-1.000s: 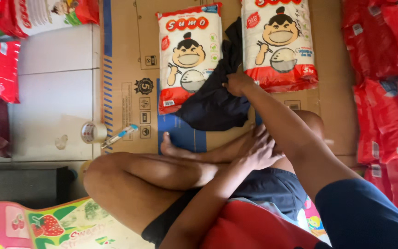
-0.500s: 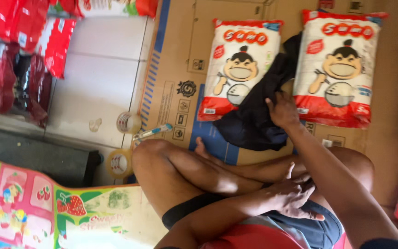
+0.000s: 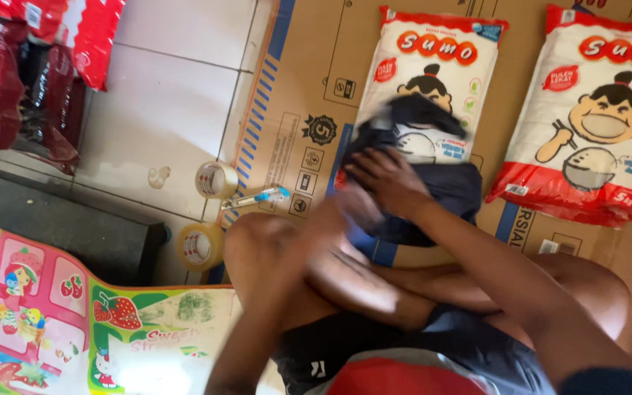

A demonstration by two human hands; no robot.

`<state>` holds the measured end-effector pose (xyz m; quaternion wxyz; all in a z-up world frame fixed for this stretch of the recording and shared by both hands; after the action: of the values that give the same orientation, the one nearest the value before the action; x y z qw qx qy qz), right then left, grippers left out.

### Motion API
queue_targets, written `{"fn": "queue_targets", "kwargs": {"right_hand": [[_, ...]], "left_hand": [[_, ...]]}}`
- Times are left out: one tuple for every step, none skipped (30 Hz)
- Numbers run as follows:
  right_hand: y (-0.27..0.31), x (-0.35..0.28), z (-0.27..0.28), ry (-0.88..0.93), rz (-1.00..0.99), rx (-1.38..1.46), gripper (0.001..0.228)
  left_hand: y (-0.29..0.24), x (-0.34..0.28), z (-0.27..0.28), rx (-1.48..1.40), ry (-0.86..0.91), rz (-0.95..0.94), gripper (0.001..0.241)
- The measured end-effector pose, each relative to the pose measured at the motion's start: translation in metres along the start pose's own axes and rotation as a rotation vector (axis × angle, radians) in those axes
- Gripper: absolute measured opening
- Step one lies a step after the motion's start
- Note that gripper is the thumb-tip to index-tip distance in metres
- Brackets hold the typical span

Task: The person wipes the exterior of multiple bags of rice with a black cloth while sitting on the floor.

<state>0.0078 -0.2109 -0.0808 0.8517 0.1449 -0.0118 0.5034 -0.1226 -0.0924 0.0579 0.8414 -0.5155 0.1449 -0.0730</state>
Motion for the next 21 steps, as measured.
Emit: {"fn": "queue_targets", "kwargs": {"right_hand": [[0.009,0.008,-0.019,-0.013,0.113,0.051,0.050],[0.018,0.016,-0.037,-0.026,0.227,0.103,0.040],[0.022,0.017,-0.058,-0.031,0.220,0.096,0.040],[0.027,0.017,-0.077,-0.027,0.279,0.164,0.041],[0.033,0.013,-0.098,-0.021,0.331,0.234,0.043],[0.029,0.005,-0.086,-0.021,0.316,0.229,0.043],[0.023,-0.002,-0.074,-0.026,0.356,0.186,0.044],[0.019,-0.009,-0.062,-0.029,0.396,0.143,0.046],[0.002,-0.026,-0.052,-0.014,0.390,0.148,0.046],[-0.014,-0.043,-0.043,0.037,0.375,0.218,0.051],[-0.031,-0.056,-0.033,0.082,0.364,0.286,0.058],[-0.049,-0.070,-0.011,0.093,0.364,0.288,0.058],[-0.064,-0.084,0.010,0.063,0.334,0.233,0.052],[-0.079,-0.098,0.032,0.034,0.305,0.177,0.048],[-0.097,-0.109,0.037,0.034,0.303,0.177,0.048],[-0.115,-0.120,0.044,-0.005,0.239,0.150,0.043],[-0.135,-0.131,0.051,-0.041,0.173,0.120,0.039],[-0.163,-0.165,0.040,-0.038,0.170,0.117,0.039],[-0.197,-0.198,0.031,-0.092,-0.076,-0.233,0.034],[-0.231,-0.233,0.024,-0.150,-0.321,-0.582,0.030],[-0.195,-0.233,0.061,-0.153,-0.321,-0.586,0.030]], "left_hand": [[0.018,-0.002,0.033,0.153,-0.190,0.200,0.032],[0.033,-0.005,0.066,0.308,-0.380,0.396,0.031],[0.066,-0.003,0.074,0.310,-0.377,0.386,0.031],[0.097,-0.001,0.085,0.384,-0.474,0.415,0.031],[0.129,0.001,0.093,0.454,-0.562,0.441,0.034],[0.156,0.001,0.081,0.453,-0.551,0.432,0.034],[0.184,0.002,0.070,0.385,-0.588,0.438,0.029],[0.213,0.004,0.060,0.316,-0.623,0.445,0.025],[0.205,0.006,0.055,0.303,-0.614,0.453,0.025],[0.198,0.008,0.049,0.288,-0.515,0.477,0.025],[0.190,0.010,0.047,0.275,-0.423,0.499,0.025],[0.191,0.018,0.047,0.265,-0.421,0.504,0.025],[0.193,0.022,0.047,0.294,-0.371,0.518,0.024],[0.194,0.026,0.046,0.321,-0.320,0.532,0.024],[0.202,0.032,0.046,0.321,-0.318,0.531,0.024],[0.209,0.038,0.045,0.305,-0.326,0.509,0.024],[0.217,0.045,0.044,0.286,-0.333,0.485,0.024],[0.202,0.042,0.047,0.283,-0.330,0.482,0.024],[0.187,0.040,0.050,0.277,-0.323,0.477,0.023],[0.172,0.038,0.053,0.271,-0.316,0.472,0.021],[0.175,0.040,0.053,0.271,-0.318,0.467,0.021]]}}
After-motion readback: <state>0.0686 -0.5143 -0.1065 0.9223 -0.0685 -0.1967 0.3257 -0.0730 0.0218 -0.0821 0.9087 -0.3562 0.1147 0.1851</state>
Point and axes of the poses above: each hand's wrist, its own x-axis towards the middle knuckle, its own z-axis out of the back of the hand, y = z × x, the point moved 2 cm from there along x, towards the middle knuckle, and after that the axes turned 13 degrees about -z, right-handed, at the moved point
